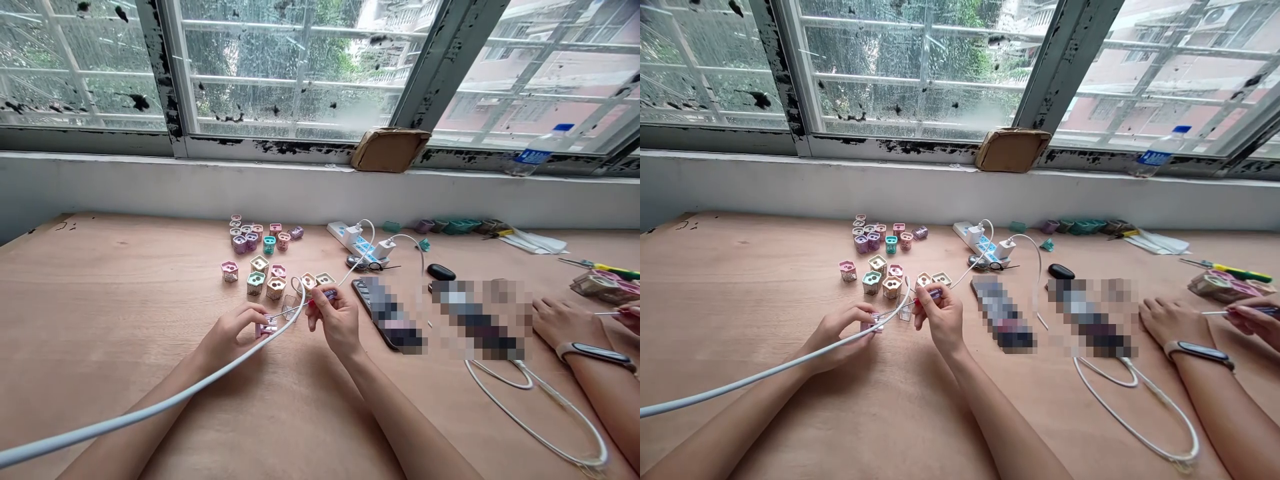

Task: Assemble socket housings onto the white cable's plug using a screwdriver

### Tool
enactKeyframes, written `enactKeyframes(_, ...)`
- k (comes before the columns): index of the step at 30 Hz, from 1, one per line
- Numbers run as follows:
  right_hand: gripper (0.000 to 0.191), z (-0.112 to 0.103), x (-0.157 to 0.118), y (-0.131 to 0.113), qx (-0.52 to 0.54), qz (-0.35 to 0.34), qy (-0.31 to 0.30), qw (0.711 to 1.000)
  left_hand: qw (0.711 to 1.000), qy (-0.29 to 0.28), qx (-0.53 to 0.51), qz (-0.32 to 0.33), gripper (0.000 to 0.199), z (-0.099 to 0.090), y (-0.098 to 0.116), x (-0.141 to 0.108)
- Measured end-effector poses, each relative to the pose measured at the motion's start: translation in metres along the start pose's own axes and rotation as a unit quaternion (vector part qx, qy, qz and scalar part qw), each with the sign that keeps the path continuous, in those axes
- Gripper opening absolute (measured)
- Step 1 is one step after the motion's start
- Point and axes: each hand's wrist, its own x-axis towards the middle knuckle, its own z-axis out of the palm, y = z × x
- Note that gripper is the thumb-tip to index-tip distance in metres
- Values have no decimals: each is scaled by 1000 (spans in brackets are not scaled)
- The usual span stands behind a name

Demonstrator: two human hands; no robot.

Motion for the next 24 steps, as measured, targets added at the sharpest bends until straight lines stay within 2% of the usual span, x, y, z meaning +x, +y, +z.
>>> enactKeyframes(12, 40, 0, -1, 2, -8, -7, -12, 1000, 1000, 0, 13, 2, 12, 0, -2, 0)
enactKeyframes(24, 38, 3, -5, -3, -14, -35, -12, 999, 998, 38, 33, 43, 20, 0, 4, 5)
